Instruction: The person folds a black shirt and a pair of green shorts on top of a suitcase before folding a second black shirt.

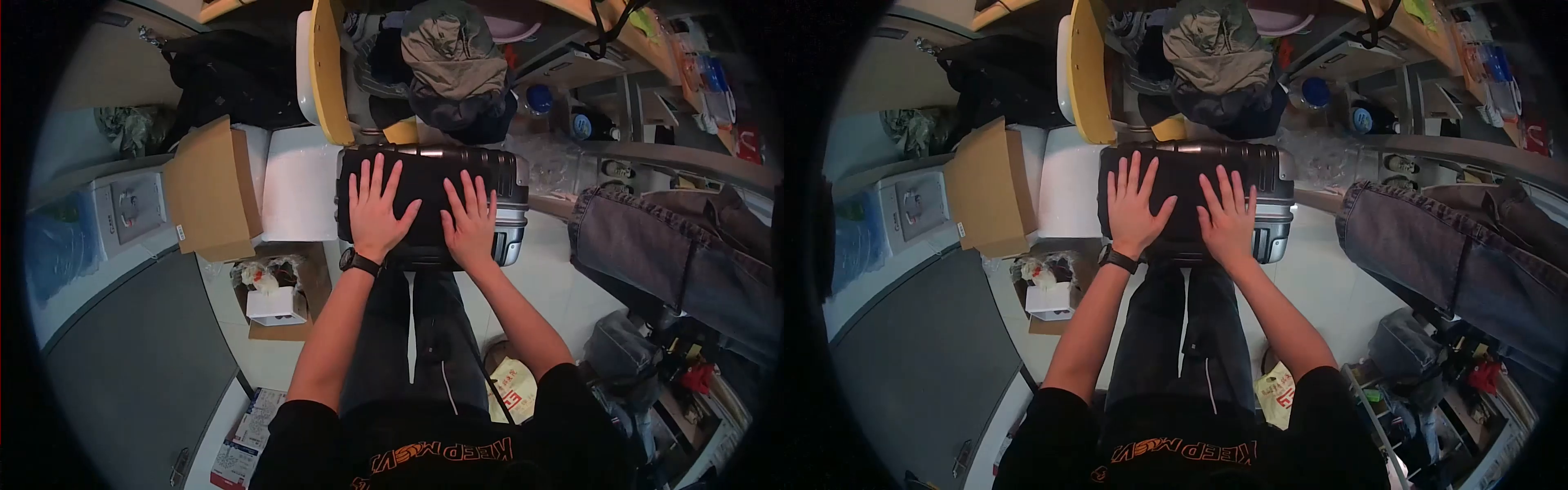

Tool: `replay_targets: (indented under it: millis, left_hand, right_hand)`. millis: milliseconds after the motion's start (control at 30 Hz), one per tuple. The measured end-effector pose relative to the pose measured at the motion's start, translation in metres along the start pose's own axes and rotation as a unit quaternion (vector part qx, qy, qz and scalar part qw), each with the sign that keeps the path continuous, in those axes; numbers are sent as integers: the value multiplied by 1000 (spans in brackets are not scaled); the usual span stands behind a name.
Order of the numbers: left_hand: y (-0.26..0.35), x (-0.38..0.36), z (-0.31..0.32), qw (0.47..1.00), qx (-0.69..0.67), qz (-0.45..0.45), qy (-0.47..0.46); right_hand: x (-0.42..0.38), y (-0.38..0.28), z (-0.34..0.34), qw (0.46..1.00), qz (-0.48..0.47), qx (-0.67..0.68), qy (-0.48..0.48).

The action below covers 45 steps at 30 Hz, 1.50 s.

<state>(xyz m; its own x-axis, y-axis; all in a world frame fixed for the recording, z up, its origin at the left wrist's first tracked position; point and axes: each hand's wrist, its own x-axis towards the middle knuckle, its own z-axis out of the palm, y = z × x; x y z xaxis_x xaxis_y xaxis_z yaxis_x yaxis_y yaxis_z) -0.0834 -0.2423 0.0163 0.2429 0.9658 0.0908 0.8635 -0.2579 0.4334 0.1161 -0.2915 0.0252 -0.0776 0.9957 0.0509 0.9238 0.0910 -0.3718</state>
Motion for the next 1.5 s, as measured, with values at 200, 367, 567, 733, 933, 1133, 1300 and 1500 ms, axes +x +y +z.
replay_targets:
  millis: [200,367,567,733,933,1133,1300,1500]
  left_hand:
    - [0,-10,-4,991,85,-94,-33]
    - [5,-9,-3,990,110,-92,-16]
    - [1,33,-15,998,-35,23,-37]
    - [-22,43,-2,999,-33,25,-27]
    - [-14,32,0,998,-37,-35,21]
    - [8,1,3,976,11,-202,81]
    - [16,-37,6,937,16,-330,117]
    - [1,-83,9,814,-100,-537,198]
  right_hand:
    - [3,9,-2,996,-7,87,-28]
    - [12,12,-22,991,-7,130,-17]
    - [51,33,-37,975,125,167,75]
    - [58,29,-29,931,271,232,-76]
    - [69,27,-22,884,339,293,-136]
    - [84,36,6,994,103,25,-6]
    - [121,-6,-10,917,126,350,-147]
    - [122,-13,-17,939,149,242,-191]
